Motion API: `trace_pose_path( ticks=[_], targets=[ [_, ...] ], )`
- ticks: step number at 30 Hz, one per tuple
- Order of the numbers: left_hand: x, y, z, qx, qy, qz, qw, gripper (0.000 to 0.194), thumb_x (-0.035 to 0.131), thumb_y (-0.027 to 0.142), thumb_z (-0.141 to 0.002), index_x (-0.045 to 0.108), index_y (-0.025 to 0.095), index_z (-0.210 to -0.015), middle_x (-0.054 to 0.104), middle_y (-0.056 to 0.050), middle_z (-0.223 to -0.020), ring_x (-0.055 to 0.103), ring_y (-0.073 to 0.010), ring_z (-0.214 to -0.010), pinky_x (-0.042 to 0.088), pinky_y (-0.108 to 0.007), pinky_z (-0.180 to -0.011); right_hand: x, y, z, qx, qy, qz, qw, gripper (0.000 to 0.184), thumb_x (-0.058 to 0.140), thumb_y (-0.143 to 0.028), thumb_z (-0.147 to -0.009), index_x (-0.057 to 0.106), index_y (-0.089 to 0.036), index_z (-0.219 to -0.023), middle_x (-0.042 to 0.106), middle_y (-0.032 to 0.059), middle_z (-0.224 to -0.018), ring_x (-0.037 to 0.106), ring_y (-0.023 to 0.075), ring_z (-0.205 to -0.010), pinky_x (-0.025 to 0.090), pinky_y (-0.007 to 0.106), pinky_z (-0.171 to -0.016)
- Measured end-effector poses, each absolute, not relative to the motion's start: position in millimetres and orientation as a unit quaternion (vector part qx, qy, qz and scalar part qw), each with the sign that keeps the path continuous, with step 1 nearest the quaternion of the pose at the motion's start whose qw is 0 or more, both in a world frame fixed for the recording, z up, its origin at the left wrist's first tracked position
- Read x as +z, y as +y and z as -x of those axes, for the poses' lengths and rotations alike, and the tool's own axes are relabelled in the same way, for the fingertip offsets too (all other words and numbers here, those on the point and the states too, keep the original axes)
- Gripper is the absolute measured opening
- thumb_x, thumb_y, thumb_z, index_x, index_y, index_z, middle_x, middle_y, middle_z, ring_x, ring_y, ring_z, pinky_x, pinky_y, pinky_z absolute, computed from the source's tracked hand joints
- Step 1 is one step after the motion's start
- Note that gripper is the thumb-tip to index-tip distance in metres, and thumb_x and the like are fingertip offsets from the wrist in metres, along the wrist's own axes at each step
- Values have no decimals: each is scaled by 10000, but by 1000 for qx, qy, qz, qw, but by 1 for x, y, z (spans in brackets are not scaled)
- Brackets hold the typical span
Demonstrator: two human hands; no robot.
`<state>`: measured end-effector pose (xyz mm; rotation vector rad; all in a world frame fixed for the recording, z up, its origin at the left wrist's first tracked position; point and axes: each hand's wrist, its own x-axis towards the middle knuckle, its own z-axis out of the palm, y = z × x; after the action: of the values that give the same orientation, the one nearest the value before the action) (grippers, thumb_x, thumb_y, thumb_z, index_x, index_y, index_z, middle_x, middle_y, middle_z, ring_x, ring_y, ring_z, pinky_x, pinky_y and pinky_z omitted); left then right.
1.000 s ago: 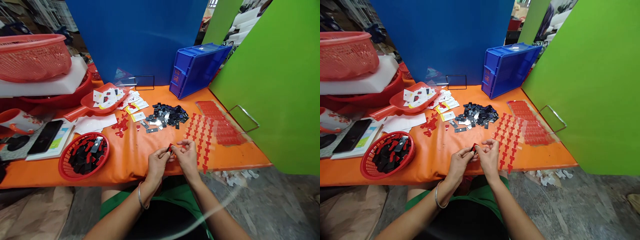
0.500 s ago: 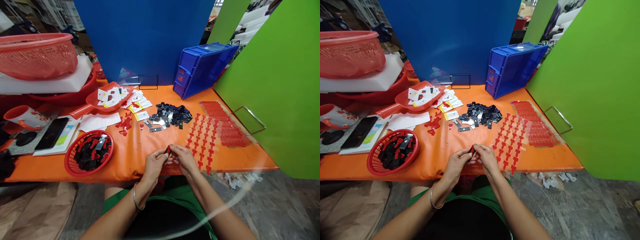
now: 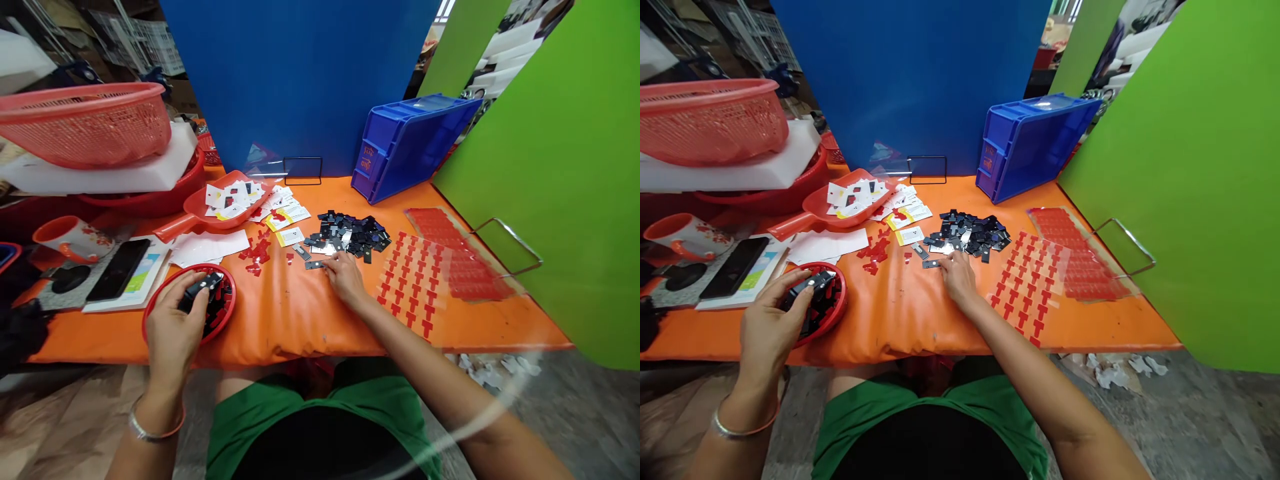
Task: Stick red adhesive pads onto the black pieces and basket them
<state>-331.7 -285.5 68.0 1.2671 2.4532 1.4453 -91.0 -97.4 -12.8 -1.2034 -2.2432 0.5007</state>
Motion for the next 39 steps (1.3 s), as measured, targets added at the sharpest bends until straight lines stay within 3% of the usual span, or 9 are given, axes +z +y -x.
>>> trace_pose_path(
  ticks=[2, 4, 6, 11, 14, 21, 25, 30, 39],
  targets=[
    [69, -288, 329, 459, 785, -415, -30, 287, 582, 303, -791, 655, 223, -1057, 606, -52, -1176, 531, -231, -1126, 335, -377, -1046, -12, -91, 98, 155, -849, 449, 232, 175, 523, -141, -807, 676, -222, -830, 552, 93, -926, 460, 252, -907, 407, 340, -692],
    [67, -287, 315, 482, 770, -418, 4, 293, 569, 311, -802, 646, 216, -1068, 617, -56, -1154, 548, -217, -1100, 356, -369, -1030, -11, -86, 101, 139, -859, 451, 199, 151, 527, -126, -790, 654, -205, -806, 541, 104, -942, 450, 261, -911, 393, 331, -666],
    [62, -280, 294, 527, 740, -402, 115, 312, 589, 335, -787, 643, 190, -1058, 641, -70, -1103, 583, -214, -1043, 407, -365, -982, -9, -83, 102, 135, -860, 457, 184, 127, 542, -104, -751, 622, -196, -786, 541, 107, -933, 451, 259, -901, 384, 321, -653],
    [39, -254, 237, 595, 582, -229, 505, 363, 710, 358, -685, 651, 111, -945, 682, -127, -970, 644, -217, -909, 480, -348, -887, -8, -99, 96, 209, -835, 466, 206, 147, 507, -65, -708, 530, -207, -736, 557, 39, -756, 484, 200, -744, 372, 283, -612],
    [25, -242, 211, 592, 507, -107, 617, 354, 707, 339, -709, 635, 112, -971, 672, -146, -1013, 646, -202, -925, 476, -324, -896, -6, -134, 89, 217, -830, 437, 271, 138, 461, -83, -772, 525, -205, -761, 566, 39, -771, 502, 191, -765, 398, 290, -655],
    [16, -232, 184, 549, 464, -103, 688, 254, 727, 271, -696, 643, 99, -862, 675, -65, -800, 640, -123, -694, 519, -197, -648, 9, -206, 54, 229, -849, 361, 311, 92, 507, -239, -863, 590, -221, -899, 618, 65, -871, 532, 210, -847, 436, 348, -754],
    [17, -227, 176, 506, 515, -88, 687, 265, 691, 115, -696, 619, 85, -950, 687, -105, -869, 671, -158, -745, 550, -246, -719, 8, -197, 5, 255, -764, 470, 360, 80, 505, -229, -848, 580, -214, -826, 604, 53, -812, 552, 197, -800, 449, 331, -721],
    [11, -220, 161, 500, 516, -115, 685, 242, 665, 42, -697, 576, 86, -918, 695, -112, -856, 679, -149, -698, 560, -237, -695, -3, -177, -49, 237, -720, 590, 278, 67, 516, -168, -749, 553, -194, -699, 557, 30, -721, 533, 167, -655, 431, 291, -625],
    [13, -202, 131, 470, 532, -167, 684, 167, 610, 3, -741, 541, 86, -869, 701, -103, -752, 670, -141, -610, 561, -242, -624, -10, -172, -56, 229, -726, 627, 166, 72, 546, -126, -707, 577, -184, -679, 573, 33, -766, 538, 150, -662, 403, 257, -628]
  ],
)
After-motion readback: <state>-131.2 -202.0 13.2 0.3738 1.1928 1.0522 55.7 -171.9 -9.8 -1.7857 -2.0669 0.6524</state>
